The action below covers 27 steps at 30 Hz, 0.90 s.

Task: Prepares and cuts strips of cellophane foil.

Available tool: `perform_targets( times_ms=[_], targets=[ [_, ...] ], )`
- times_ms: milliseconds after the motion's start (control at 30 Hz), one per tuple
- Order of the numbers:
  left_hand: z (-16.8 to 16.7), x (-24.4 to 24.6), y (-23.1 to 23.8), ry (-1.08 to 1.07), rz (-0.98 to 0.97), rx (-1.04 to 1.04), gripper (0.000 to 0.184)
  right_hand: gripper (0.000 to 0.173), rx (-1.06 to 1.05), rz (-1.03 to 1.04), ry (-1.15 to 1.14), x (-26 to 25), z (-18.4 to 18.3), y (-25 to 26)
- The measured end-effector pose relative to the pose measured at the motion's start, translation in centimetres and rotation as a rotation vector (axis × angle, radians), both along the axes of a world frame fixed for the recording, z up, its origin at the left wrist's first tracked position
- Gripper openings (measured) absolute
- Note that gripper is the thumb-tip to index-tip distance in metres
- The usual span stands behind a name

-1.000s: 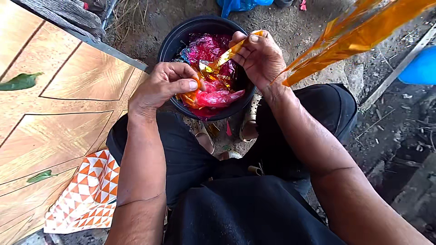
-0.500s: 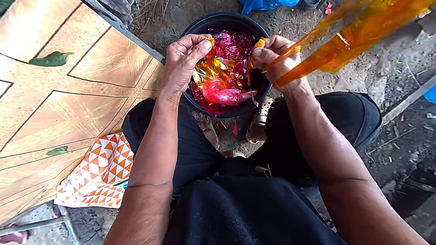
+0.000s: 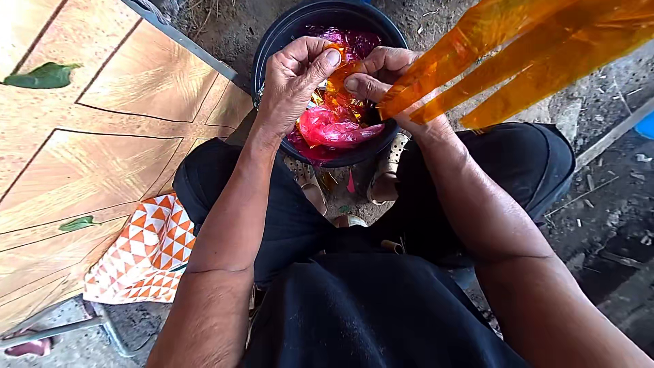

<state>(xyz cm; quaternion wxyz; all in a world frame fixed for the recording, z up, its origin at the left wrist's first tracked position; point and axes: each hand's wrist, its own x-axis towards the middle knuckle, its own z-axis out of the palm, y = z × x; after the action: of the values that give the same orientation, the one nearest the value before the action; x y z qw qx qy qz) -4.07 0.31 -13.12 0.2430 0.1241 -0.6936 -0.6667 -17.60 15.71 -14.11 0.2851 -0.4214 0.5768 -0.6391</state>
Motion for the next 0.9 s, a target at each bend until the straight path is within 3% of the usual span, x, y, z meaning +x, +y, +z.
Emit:
perform_targets(
  times_ms=[400,900],
  targets=[
    [0.1,0.2,0.2,-0.018,-0.056,-0.047,0.007,0.008,-0.051,0.057,0.001,-0.1,0.3,-0.2],
    [0.5,0.3,0.3,-0.064,-0.149,-0.021,0.013,0.014,0.009,-0.053,0.051,-0.1,-0.6,-0.6]
  ],
)
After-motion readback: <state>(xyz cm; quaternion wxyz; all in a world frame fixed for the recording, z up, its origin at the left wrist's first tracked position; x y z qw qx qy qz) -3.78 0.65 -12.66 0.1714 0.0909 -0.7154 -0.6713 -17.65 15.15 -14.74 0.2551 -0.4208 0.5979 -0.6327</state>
